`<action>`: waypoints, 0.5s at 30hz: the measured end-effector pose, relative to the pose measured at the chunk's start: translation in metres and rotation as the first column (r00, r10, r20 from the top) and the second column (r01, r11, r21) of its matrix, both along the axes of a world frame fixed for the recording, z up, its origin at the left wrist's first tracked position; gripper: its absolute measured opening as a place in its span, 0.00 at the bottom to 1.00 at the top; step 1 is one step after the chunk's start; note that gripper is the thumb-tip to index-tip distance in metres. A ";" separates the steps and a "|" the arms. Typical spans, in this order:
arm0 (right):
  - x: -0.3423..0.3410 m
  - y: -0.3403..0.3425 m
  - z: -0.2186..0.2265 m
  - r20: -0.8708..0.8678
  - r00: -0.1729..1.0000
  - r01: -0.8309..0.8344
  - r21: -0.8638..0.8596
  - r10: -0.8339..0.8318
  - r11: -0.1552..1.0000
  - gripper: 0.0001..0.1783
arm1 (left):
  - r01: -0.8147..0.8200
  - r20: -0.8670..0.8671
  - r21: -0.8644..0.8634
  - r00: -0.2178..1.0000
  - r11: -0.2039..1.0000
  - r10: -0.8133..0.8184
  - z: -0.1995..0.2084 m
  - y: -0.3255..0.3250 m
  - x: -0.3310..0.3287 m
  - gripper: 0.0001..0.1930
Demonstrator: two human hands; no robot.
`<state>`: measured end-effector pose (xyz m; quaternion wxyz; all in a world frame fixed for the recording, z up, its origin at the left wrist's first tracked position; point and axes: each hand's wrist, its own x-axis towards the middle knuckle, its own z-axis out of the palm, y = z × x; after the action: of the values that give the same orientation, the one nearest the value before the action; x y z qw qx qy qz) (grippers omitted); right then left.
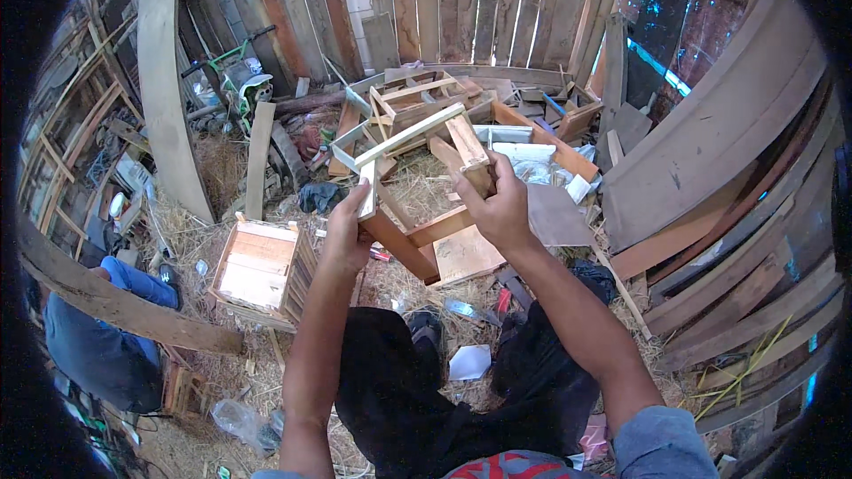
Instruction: The person assembles a small wooden frame by fitting wooden pieces together and securing them by driving nails into the joints using the head of a small axe.
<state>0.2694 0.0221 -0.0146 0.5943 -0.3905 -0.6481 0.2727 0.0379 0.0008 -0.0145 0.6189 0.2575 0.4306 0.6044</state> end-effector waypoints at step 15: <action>0.005 0.004 0.004 0.186 0.968 0.175 -0.021 -0.168 0.984 0.27 | -0.005 -0.050 -0.024 0.999 1.000 0.004 -0.016 0.010 0.000 0.17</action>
<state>0.2740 0.0265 -0.0103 0.5458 -0.4798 -0.6586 0.1952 0.0379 0.0108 -0.0305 0.6096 0.2643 0.4538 0.5937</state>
